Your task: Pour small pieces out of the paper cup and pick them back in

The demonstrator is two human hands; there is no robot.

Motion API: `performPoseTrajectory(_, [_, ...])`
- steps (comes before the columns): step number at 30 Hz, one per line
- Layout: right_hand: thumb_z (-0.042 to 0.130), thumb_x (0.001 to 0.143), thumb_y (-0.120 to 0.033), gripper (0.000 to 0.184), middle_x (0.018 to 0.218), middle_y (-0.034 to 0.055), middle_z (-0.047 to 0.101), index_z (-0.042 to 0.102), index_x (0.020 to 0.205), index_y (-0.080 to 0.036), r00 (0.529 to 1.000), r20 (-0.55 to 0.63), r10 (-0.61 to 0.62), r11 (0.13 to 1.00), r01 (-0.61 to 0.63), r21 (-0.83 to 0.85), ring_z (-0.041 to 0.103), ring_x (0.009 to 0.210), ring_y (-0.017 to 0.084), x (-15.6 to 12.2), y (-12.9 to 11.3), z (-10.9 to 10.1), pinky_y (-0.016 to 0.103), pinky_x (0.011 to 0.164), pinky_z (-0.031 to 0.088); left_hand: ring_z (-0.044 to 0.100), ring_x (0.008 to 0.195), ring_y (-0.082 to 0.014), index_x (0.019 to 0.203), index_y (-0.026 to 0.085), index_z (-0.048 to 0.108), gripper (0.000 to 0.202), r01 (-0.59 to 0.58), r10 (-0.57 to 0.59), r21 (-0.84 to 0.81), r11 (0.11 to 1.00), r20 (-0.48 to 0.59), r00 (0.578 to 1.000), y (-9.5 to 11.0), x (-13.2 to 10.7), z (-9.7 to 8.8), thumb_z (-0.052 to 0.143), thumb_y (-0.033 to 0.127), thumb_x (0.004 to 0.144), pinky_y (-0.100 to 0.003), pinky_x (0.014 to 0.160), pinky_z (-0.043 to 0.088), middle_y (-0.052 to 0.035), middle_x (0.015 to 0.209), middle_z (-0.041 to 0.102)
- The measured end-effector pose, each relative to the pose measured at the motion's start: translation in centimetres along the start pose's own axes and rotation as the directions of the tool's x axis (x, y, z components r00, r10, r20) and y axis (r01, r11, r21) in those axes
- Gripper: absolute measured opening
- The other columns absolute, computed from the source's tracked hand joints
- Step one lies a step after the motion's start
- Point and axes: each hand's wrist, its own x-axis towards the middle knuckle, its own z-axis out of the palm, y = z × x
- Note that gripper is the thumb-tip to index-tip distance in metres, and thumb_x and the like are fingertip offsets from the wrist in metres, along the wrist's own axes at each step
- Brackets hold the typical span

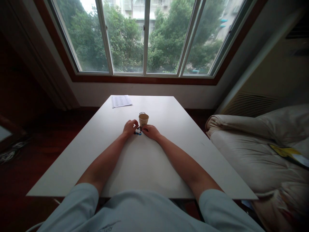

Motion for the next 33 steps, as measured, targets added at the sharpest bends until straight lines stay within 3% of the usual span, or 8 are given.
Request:
performPoseTrajectory(8, [0.059,0.09,-0.027,0.012,0.092,0.0019,0.071,0.07,0.091,-0.023,1.0,-0.003,-0.005,1.0,0.005,0.003,0.061,0.084,0.016,-0.1,0.0,-0.2,0.024,0.076,0.041,0.059,0.083,-0.017,0.095,0.022,0.063,0.012,0.053,-0.071,-0.14,0.989,-0.126,0.989,0.8,0.2,0.0,0.055,0.023,0.086,-0.032,0.081,0.047,-0.0019,0.089,0.068])
performPoseTrajectory(14, [0.059,0.09,-0.028,0.012,0.091,0.0015,0.071,0.07,0.09,-0.023,1.0,-0.009,-0.007,1.0,0.007,0.009,0.061,0.081,0.015,-0.2,-0.1,-0.2,0.023,0.074,0.04,0.056,0.07,-0.0135,0.092,0.022,0.057,0.008,0.145,-0.19,-0.251,0.957,-0.165,0.968,2.0,0.1,-0.1,0.053,0.023,0.085,-0.026,0.066,0.044,0.0012,0.079,0.063])
performPoseTrajectory(24, [0.059,0.09,-0.028,0.013,0.091,0.0019,0.071,0.071,0.091,-0.023,1.0,-0.005,-0.003,1.0,0.003,0.008,0.061,0.081,0.015,-0.1,-0.2,-0.2,0.024,0.075,0.041,0.055,0.068,-0.0117,0.096,0.022,0.057,0.011,0.088,-0.141,-0.299,0.95,-0.161,0.977,2.9,-0.1,0.0,0.047,0.024,0.091,-0.024,0.065,0.043,0.0009,0.083,0.064])
performPoseTrajectory(33, [0.058,0.09,-0.028,0.013,0.09,0.0015,0.071,0.071,0.09,-0.024,1.0,-0.02,-0.004,1.0,0.005,0.026,0.061,0.08,0.016,-0.1,-0.1,-0.1,0.024,0.074,0.041,0.054,0.072,-0.0126,0.098,0.02,0.064,0.02,0.027,-0.081,-0.206,0.978,-0.263,0.961,3.3,-0.1,-0.6,0.045,0.018,0.093,-0.027,0.073,0.048,-0.0051,0.102,0.062])
